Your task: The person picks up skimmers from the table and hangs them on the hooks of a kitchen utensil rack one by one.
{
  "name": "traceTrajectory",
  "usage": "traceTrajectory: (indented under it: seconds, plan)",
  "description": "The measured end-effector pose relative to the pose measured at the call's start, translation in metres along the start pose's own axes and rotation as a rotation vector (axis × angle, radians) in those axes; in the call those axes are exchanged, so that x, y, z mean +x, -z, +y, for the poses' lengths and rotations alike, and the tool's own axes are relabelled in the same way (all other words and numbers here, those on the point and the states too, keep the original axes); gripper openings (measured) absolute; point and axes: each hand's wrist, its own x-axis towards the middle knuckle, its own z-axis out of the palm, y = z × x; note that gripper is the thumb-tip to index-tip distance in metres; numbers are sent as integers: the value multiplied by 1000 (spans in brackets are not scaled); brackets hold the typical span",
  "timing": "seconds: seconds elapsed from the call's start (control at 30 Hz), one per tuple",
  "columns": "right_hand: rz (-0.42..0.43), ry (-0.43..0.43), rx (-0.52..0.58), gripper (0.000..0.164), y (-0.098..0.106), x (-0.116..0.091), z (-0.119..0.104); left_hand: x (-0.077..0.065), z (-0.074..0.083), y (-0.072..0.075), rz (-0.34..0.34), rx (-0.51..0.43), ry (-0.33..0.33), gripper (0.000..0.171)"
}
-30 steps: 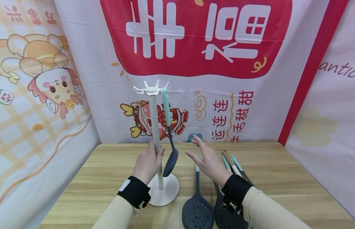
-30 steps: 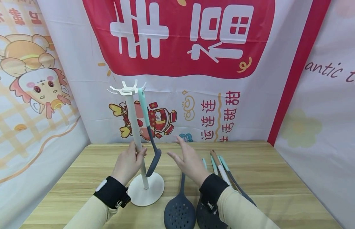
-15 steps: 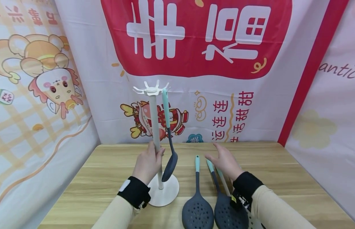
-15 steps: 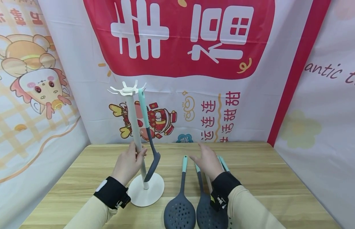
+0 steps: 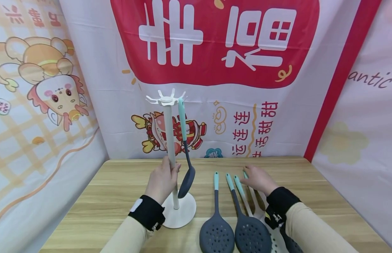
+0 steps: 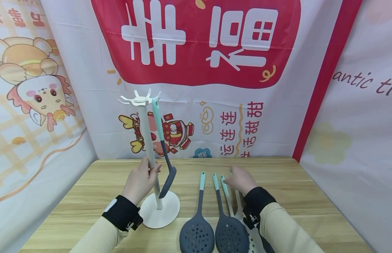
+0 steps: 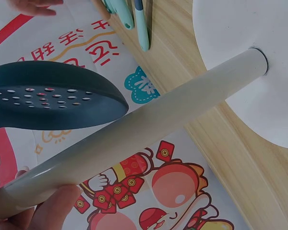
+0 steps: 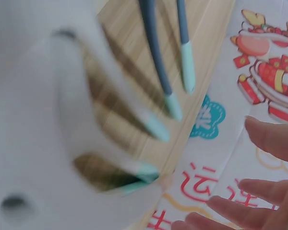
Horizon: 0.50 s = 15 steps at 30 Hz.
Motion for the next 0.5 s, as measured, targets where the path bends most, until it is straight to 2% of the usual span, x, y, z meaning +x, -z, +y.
traceTrajectory:
  seconds: [0.07,0.2,0.3,0.5]
  plan:
    - [-20,2,-24,65,0,0,6,0,0,0,1,0,-3,26]
    - [-50,-90,-6,66,0,-2,14,1,0,0,0,2,-5,26]
    - [-72,-168,-4,57,0,-3,18,1,0,0,-4,-2,2,27]
    - [-114,-255,-39,38,-4,-2,26,1,0,-1,-6,-7,15,27]
